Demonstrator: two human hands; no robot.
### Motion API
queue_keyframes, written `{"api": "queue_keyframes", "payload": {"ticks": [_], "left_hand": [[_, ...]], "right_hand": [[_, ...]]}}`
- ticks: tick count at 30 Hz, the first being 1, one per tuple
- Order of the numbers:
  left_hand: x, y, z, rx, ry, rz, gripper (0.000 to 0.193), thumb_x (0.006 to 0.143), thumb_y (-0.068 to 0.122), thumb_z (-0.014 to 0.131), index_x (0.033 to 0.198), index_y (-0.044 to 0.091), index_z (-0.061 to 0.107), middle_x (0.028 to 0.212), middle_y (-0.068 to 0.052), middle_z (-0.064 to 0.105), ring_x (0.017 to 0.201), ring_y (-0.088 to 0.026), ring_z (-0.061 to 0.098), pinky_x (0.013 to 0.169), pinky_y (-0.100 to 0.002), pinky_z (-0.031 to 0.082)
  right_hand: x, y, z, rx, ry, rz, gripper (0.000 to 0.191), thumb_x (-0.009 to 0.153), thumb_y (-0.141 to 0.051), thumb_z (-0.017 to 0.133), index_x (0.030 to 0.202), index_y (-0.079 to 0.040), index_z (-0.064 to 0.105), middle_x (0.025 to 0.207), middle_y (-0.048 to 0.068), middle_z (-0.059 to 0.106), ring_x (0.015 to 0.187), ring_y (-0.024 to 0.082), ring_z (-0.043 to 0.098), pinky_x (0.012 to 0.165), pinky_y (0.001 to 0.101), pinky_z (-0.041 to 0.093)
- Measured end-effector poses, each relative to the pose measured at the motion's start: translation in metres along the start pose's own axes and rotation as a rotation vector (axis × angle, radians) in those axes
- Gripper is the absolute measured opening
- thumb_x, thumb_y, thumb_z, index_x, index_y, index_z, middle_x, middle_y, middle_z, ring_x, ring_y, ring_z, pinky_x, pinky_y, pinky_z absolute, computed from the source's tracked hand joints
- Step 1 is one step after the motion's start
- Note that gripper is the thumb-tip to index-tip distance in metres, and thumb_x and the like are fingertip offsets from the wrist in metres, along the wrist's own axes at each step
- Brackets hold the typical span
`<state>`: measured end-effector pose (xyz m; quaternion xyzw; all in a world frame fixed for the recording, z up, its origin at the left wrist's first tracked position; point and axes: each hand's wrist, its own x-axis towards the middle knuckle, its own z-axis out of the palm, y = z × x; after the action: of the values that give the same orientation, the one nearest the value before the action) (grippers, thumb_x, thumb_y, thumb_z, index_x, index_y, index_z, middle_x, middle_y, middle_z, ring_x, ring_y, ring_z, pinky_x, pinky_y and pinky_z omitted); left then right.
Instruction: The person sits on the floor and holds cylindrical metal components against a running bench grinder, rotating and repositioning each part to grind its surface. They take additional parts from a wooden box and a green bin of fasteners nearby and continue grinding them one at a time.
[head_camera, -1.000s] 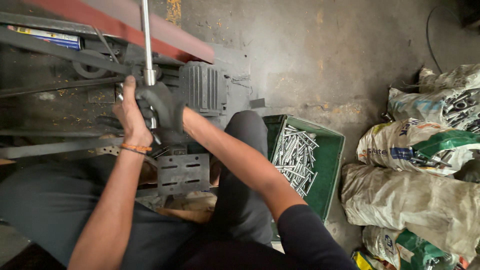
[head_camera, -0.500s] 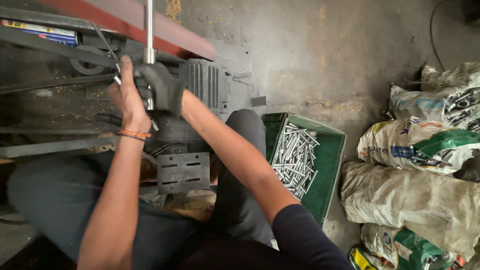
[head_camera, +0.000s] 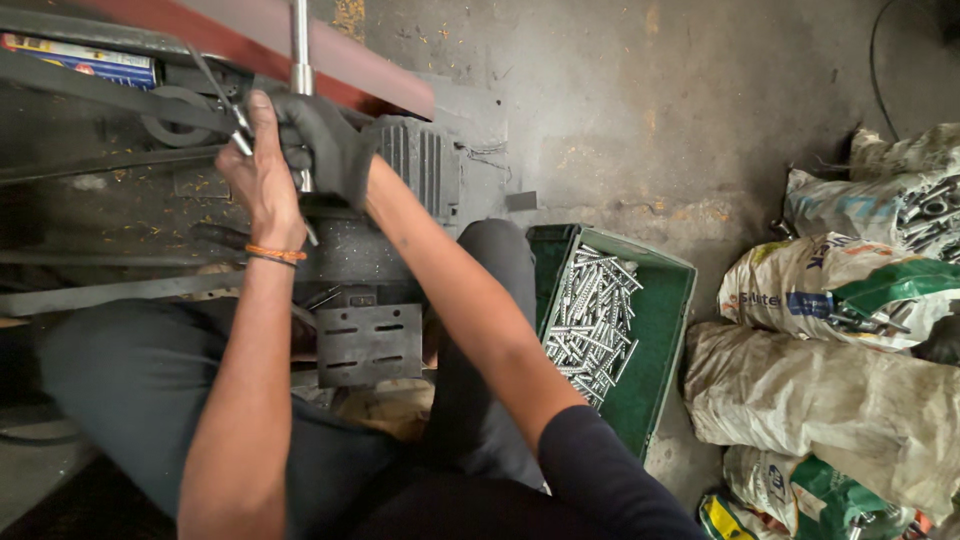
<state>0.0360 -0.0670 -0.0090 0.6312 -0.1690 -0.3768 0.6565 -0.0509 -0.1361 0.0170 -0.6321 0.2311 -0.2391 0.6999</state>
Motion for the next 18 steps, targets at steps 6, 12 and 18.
{"api": "queue_keyframes", "payload": {"ticks": [6,12,18], "left_hand": [[0.0,0.003,-0.001,0.032,-0.004,-0.057,0.046,0.095,0.053,0.073,0.086,0.009,0.064,0.08,0.003,0.063,0.072,-0.01,0.06,0.064,-0.03,0.053],[-0.008,0.01,-0.003,0.075,-0.081,0.057,0.048,0.103,0.052,0.069,0.088,0.007,0.07,0.078,0.004,0.065,0.069,-0.006,0.057,0.061,-0.026,0.048],[-0.017,0.03,-0.017,-0.139,-0.219,-0.125,0.052,0.104,0.06,0.058,0.086,0.012,0.064,0.072,0.004,0.062,0.059,-0.008,0.054,0.047,-0.026,0.039]], "right_hand": [[0.01,-0.006,-0.003,0.291,0.002,0.147,0.024,0.109,-0.017,0.047,0.093,-0.005,0.062,0.073,-0.008,0.047,0.059,0.003,0.04,0.049,0.0222,0.032],[-0.005,-0.012,-0.005,-0.314,0.016,-0.282,0.008,0.108,-0.017,0.059,0.105,-0.01,0.061,0.087,-0.009,0.057,0.075,0.001,0.052,0.059,0.022,0.046],[-0.034,-0.05,0.028,0.725,0.193,0.107,0.011,0.104,-0.019,0.052,0.095,-0.013,0.051,0.06,-0.005,0.04,0.044,0.009,0.038,0.038,0.0326,0.035]]}}
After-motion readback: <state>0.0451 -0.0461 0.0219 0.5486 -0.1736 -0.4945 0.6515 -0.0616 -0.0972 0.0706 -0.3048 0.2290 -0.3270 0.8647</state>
